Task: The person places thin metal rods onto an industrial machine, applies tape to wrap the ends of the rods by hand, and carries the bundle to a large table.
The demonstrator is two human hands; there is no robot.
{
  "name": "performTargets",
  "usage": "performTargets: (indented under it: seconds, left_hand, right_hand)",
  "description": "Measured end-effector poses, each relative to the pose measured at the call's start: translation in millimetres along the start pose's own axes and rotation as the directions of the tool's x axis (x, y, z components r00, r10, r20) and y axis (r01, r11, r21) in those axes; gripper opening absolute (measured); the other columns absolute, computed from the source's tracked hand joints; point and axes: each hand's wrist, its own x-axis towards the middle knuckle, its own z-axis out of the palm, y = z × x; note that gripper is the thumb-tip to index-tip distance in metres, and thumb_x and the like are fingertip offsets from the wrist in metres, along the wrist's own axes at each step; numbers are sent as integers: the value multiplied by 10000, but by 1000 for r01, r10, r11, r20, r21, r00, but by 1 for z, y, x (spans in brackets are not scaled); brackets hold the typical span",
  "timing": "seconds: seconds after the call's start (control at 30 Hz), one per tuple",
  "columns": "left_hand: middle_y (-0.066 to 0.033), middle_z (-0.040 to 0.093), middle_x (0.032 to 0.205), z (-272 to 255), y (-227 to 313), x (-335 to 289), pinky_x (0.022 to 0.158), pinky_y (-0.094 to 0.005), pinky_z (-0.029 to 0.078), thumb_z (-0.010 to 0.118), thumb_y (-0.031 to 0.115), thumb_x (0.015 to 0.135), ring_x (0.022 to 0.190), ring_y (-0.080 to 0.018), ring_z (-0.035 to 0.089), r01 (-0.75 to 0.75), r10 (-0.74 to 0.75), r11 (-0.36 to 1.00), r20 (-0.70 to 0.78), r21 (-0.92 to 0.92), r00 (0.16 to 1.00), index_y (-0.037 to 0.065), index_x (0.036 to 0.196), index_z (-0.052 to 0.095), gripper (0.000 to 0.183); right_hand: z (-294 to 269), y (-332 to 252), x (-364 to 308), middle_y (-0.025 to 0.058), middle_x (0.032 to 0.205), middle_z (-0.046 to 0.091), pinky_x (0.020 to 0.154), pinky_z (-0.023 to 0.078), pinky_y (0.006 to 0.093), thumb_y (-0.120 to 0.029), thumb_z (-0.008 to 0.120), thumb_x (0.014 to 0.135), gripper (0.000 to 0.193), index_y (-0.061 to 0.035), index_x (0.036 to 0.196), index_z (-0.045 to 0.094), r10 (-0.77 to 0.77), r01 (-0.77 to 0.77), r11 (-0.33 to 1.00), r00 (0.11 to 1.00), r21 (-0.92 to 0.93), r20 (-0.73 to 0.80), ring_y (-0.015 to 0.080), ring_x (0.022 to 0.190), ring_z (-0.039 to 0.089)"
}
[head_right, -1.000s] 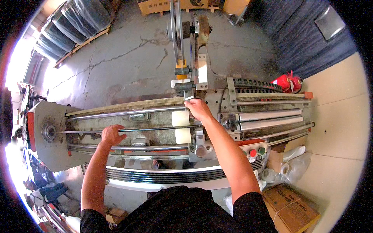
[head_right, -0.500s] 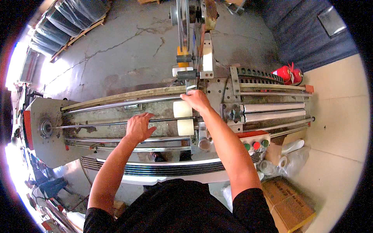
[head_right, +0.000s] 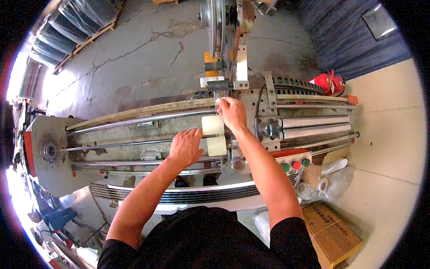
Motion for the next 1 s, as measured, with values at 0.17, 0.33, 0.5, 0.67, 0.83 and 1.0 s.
performTargets:
  seconds: [0.17, 0.33, 0.5, 0.67, 0.83, 1.0]
  left_hand:
    - [-165, 696, 1225, 0, 0, -4, 1050, -471, 517, 850, 271, 847, 1200, -364, 678, -26, 26, 1000, -26, 18, 999, 34, 1290, 550, 585]
    - [-156, 697, 1234, 5, 4, -1, 1069, -472, 505, 857, 284, 843, 1225, -353, 671, -20, 21, 999, -45, 32, 999, 36, 1297, 559, 597]
    - [-159, 680, 1288, 5, 8, -1, 1119, -464, 482, 881, 289, 824, 1285, -338, 642, -5, 8, 999, -74, 41, 997, 35, 1315, 574, 632]
    - [-168, 647, 1370, 14, 3, -3, 1165, -467, 456, 899, 283, 807, 1337, -336, 607, -27, 37, 998, -169, 59, 985, 28, 1346, 568, 682]
    - [-176, 639, 1383, 11, 8, 0, 1164, -478, 459, 898, 286, 810, 1337, -356, 602, -44, 51, 998, -127, 55, 991, 23, 1351, 560, 690]
    - [-186, 648, 1393, 3, 14, -2, 1164, -472, 455, 896, 270, 821, 1354, -372, 598, 51, -46, 996, -66, 76, 997, 25, 1329, 571, 652]
  right_hand:
    - [-21, -21, -49, -17, 759, 663, 576, 430, 220, -286, 658, 1102, 306, -7, 1047, 774, 61, -89, 961, 992, 263, 114, 58, 626, 541]
    - [-29, -12, -96, -29, 737, 613, 460, 297, 184, -311, 684, 1093, 299, -25, 1031, 746, 208, -318, 706, 947, 633, 244, 18, 540, 447]
    - [-28, 5, -146, -25, 727, 627, 463, 341, 203, -318, 652, 1110, 307, -35, 1038, 749, 232, -347, 740, 936, 576, 266, 40, 543, 494]
    - [-32, 39, -225, -2, 738, 675, 489, 408, 225, -343, 656, 1101, 337, -33, 1044, 773, 244, -364, 793, 925, 489, 292, 63, 584, 568]
    - [-42, 110, -273, 50, 776, 741, 586, 521, 286, -301, 618, 1102, 320, -22, 1096, 773, 271, -302, 930, 948, 209, 165, 115, 636, 673]
    - [-47, 155, -254, 121, 1039, 789, 805, 599, 436, -102, 665, 987, 219, -58, 1188, 738, -51, -2, 974, 973, -227, -227, 323, 904, 755]
